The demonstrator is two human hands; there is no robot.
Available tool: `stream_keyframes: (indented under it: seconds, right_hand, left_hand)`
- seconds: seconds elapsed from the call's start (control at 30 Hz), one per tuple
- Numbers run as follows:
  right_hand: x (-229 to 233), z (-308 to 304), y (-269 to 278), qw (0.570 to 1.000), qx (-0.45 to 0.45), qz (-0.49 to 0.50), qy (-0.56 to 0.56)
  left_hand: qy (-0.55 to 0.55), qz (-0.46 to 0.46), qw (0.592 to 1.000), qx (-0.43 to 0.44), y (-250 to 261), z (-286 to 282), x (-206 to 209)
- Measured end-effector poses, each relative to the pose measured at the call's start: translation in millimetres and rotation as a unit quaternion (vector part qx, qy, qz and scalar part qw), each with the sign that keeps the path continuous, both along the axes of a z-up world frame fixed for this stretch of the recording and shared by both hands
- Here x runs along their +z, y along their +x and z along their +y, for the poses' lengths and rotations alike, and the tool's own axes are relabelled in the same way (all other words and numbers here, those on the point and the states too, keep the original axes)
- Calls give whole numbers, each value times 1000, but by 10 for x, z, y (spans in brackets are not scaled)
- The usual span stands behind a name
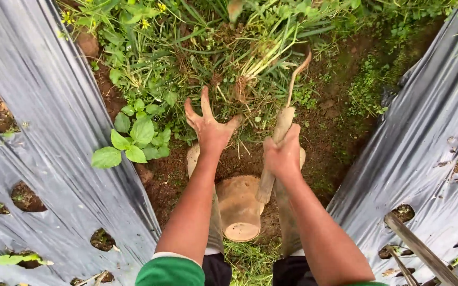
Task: The person uses a hand hoe to loosen the soil and uproot weeds growing between rows of plants covered by black plastic mulch. They gather the removed weeds by hand and discard them onto the adjacent plastic-covered beds.
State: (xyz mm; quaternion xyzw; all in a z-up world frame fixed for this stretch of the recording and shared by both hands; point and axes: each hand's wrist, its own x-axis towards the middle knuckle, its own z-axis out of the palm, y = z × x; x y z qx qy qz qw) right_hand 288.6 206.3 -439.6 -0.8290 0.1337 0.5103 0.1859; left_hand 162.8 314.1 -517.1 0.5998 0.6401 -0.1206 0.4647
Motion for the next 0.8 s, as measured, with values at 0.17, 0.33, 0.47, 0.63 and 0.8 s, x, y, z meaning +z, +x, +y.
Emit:
stream_keyframes:
  seconds: [0.17, 0.33, 0.47, 0.63, 0.8]
  right_hand:
    - [-3, 81, 284, 998, -58, -1, 26]
    - [197, -6, 342, 989, -110, -91, 40]
    - [-242, -258, 543, 991, -103, -77, 45]
    - [163, 669, 508, 994, -51, -48, 83]
    - [186, 630, 239, 995, 81, -22, 58]
  left_hand:
    - [-51, -37, 997, 33, -12, 213, 101]
    - [-43, 74, 996, 37, 91, 597, 317]
    - [-29, 47, 991, 124, 24, 565, 101]
    - [-52, -32, 972, 228, -6, 417, -324]
    - [-77, -132, 934, 323, 184, 271, -146]
